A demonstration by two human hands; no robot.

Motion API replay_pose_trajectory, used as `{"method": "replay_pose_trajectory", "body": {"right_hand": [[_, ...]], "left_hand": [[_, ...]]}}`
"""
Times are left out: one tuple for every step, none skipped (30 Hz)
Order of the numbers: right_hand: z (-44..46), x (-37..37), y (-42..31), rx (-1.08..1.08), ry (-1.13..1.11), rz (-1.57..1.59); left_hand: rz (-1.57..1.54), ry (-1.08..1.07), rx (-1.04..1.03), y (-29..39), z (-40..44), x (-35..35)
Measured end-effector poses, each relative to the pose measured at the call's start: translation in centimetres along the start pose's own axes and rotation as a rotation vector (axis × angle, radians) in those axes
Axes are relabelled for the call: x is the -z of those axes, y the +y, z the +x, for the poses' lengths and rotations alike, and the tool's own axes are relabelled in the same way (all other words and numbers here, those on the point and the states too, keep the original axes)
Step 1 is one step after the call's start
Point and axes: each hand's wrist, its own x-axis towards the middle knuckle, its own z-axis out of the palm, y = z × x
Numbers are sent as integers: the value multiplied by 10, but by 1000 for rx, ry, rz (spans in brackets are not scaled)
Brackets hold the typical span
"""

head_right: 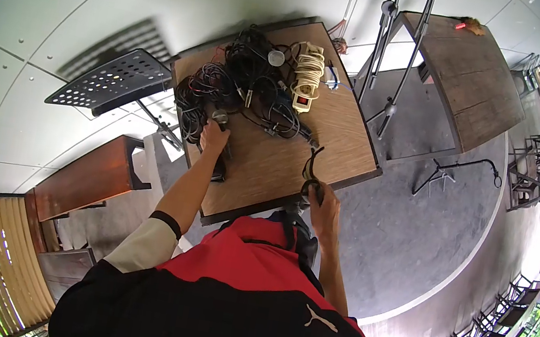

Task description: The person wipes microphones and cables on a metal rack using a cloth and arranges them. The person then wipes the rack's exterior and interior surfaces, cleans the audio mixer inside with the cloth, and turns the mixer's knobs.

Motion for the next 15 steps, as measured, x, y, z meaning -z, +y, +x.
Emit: {"method": "replay_pose_trajectory", "body": {"right_hand": [[-3, -1, -5, -1, 8, -2], [-7, -3, -9, -6, -1, -2], [-9, -4, -11, -10, -11, 1], [-10, -5, -10, -8, -3, 4], [-11, -6, -9, 18, 4, 7], [-12, -8, -8, 43, 9, 11], [-11, -9, -6, 43, 12, 15], [-10, -9, -3, 29, 5, 15], [-9, -8, -1, 15, -3, 15], [-8, -7, 0, 15, -2, 20], [-5, -6, 2, 10, 7, 7], [-3, -4, 2, 4, 14, -6], [-1, -3, 3, 4, 14, -2], [1, -1, 3, 12, 22, 9], [3, 2, 3, 18, 30, 19]], "left_hand": [[11, 4, 19, 0, 2, 1], [9, 3, 10, -1, 3, 3], [4, 19, 13, -3, 4, 4], [0, 37, 15, -5, 6, 6], [-20, 56, -2, -7, 7, 6], [-18, 58, -6, -6, 8, 7], [-20, 41, 1, -6, 9, 8], [-22, 24, 10, -6, 9, 9], [-19, 26, 8, -6, 8, 8], [-6, 71, -7, -4, 7, 6], [7, 116, -22, -4, 5, 5], [11, 118, -22, -3, 2, 7], [2, 126, -30, -2, 0, 9], [-8, 133, -38, 0, -3, 10], [-4, 135, -39, 2, -5, 12]]}}
